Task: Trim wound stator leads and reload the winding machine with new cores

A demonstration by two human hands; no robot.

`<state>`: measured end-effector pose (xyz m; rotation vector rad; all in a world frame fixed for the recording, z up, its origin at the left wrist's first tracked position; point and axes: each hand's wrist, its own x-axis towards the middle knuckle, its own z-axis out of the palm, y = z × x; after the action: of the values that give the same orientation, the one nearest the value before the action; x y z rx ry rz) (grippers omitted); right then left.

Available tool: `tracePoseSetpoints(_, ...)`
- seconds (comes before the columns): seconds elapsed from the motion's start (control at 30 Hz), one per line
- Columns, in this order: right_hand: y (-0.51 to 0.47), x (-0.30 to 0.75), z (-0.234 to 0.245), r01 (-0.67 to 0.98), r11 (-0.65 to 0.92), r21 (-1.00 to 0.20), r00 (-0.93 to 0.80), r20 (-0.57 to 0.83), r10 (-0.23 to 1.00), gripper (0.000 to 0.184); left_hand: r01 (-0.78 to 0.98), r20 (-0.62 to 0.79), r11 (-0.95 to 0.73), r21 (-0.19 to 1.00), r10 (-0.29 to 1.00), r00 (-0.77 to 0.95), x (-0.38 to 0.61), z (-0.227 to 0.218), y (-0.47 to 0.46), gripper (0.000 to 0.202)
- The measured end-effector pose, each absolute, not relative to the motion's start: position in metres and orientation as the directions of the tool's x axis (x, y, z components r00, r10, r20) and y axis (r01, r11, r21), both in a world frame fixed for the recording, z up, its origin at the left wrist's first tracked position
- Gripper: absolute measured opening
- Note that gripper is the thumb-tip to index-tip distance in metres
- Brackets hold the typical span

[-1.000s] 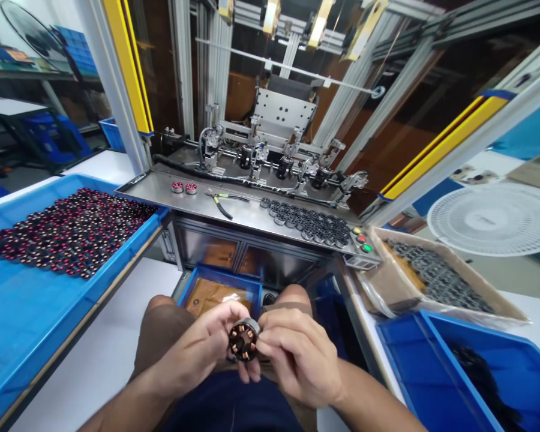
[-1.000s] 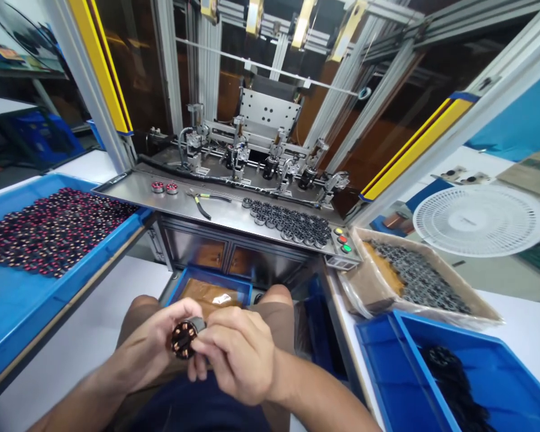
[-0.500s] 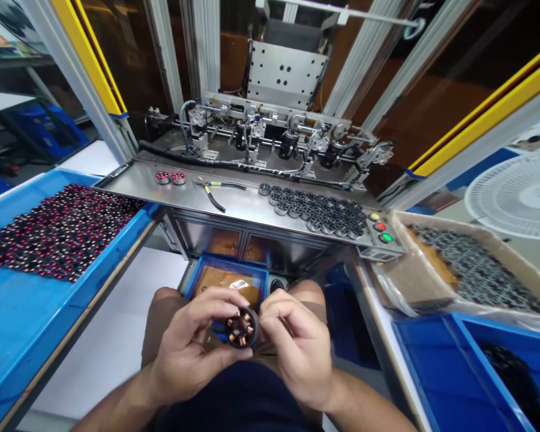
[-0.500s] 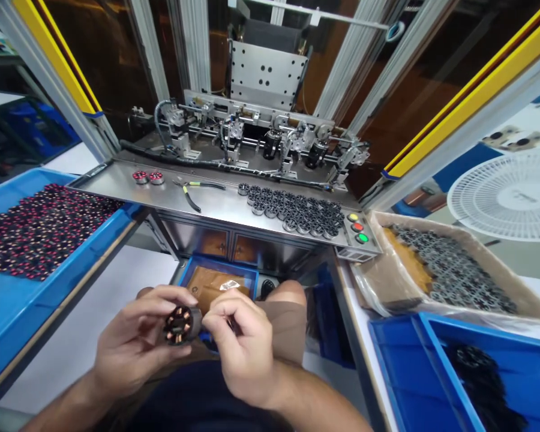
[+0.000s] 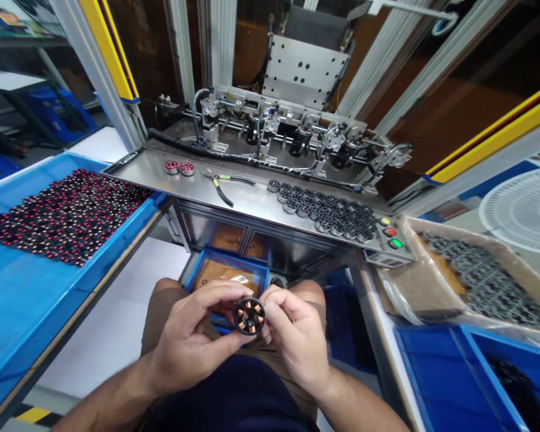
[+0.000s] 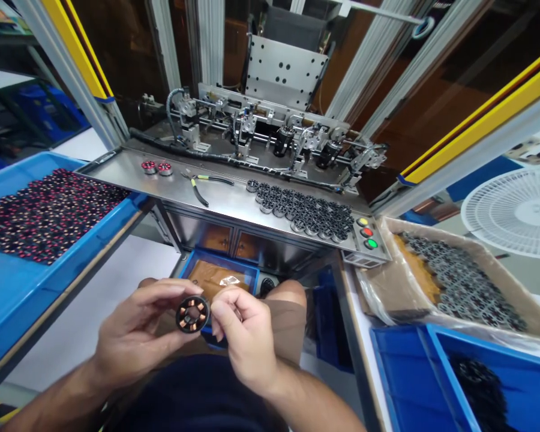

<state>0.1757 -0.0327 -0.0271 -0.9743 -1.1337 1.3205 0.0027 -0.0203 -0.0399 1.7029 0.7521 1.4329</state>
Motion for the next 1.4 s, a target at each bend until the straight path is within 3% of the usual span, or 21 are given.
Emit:
tracePoseSetpoints(0.13, -0.032, 0.177, -0.019, -0.144, 0.130, -0.981, -0.069, 0.141, 0.988, 0.025, 0.059, 0.682, -0.717, 0.695, 0.683, 0.262, -0.001, -0.035, -0.025, 0.076)
tracePoseSetpoints(0.23, -0.031, 0.186, -0.007, 0.076, 0.434, -0.898, -0.096, 0.427, 0.899, 0.017, -0.050, 0.658, -0.677, 0.734, 0.693, 0.294, -0.005, -0.035, -0.027, 0.087)
tracePoseSetpoints(0.3, -0.030, 0.194, 0.001, 0.269, 0.666, -0.696, -0.196, 0.638, 0.745, 0.011, -0.210, 0.503, -0.458, 0.864, 0.808, 0.307, -0.004, -0.038, -0.025, 0.097)
tracePoseSetpoints(0.37, -0.030, 0.202, 0.007, 0.373, 0.803, -0.465, -0.325, 0.745, 0.582, 0.007, -0.340, 0.244, -0.105, 0.935, 0.884, 0.398, 0.000, -0.039, -0.019, 0.094)
tracePoseSetpoints(0.4, -0.030, 0.205, 0.009, 0.396, 0.837, -0.377, -0.374, 0.767, 0.522, 0.007, -0.374, 0.114, 0.098, 0.922, 0.856, 0.504, 0.003, -0.039, -0.016, 0.083)
tracePoseSetpoints(0.47, -0.029, 0.209, 0.009, 0.419, 0.868, -0.268, -0.416, 0.793, 0.446, 0.009, -0.358, -0.045, 0.457, 0.814, 0.664, 0.746, 0.009, -0.037, -0.010, 0.061)
tracePoseSetpoints(0.53, -0.028, 0.210, 0.008, 0.434, 0.873, -0.222, -0.417, 0.810, 0.412, 0.009, -0.306, -0.092, 0.645, 0.701, 0.507, 0.857, 0.014, -0.034, -0.007, 0.054)
tracePoseSetpoints(0.57, -0.027, 0.211, 0.008, 0.437, 0.877, -0.201, -0.414, 0.821, 0.394, 0.009, -0.306, -0.111, 0.672, 0.675, 0.502, 0.858, 0.015, -0.032, -0.007, 0.050)
tracePoseSetpoints(0.7, -0.024, 0.212, 0.007, 0.419, 0.902, -0.108, -0.444, 0.842, 0.307, 0.007, -0.390, -0.163, 0.634, 0.668, 0.636, 0.754, 0.015, -0.026, -0.010, 0.037)
tracePoseSetpoints(0.8, -0.024, 0.215, 0.007, 0.418, 0.903, -0.100, -0.463, 0.832, 0.306, 0.010, -0.459, -0.144, 0.609, 0.647, 0.688, 0.711, 0.014, -0.023, -0.013, 0.035)
tracePoseSetpoints(0.87, -0.023, 0.218, 0.008, 0.395, 0.905, -0.158, -0.451, 0.825, 0.341, 0.022, -0.492, -0.134, 0.573, 0.655, 0.729, 0.671, 0.013, -0.022, -0.014, 0.034)
tracePoseSetpoints(0.97, -0.020, 0.222, 0.011, 0.355, 0.873, -0.334, -0.362, 0.812, 0.457, 0.055, -0.510, -0.123, 0.521, 0.684, 0.772, 0.624, 0.012, -0.021, -0.015, 0.037)
tracePoseSetpoints(1.03, -0.018, 0.223, 0.015, 0.314, 0.841, -0.440, -0.347, 0.772, 0.533, 0.065, -0.509, -0.118, 0.507, 0.695, 0.780, 0.615, 0.012, -0.022, -0.016, 0.039)
tracePoseSetpoints(1.13, -0.015, 0.220, 0.019, 0.254, 0.833, -0.492, -0.413, 0.723, 0.553, 0.046, -0.512, -0.110, 0.498, 0.700, 0.783, 0.612, 0.012, -0.024, -0.018, 0.039)
tracePoseSetpoints(1.23, -0.016, 0.215, 0.019, 0.277, 0.847, -0.454, -0.408, 0.742, 0.532, 0.022, -0.518, -0.101, 0.493, 0.699, 0.785, 0.611, 0.013, -0.027, -0.019, 0.038)
tracePoseSetpoints(1.4, -0.020, 0.208, 0.021, 0.364, 0.851, -0.378, -0.410, 0.756, 0.511, 0.009, -0.599, -0.003, 0.429, 0.676, 0.815, 0.580, 0.016, -0.029, -0.017, 0.035)
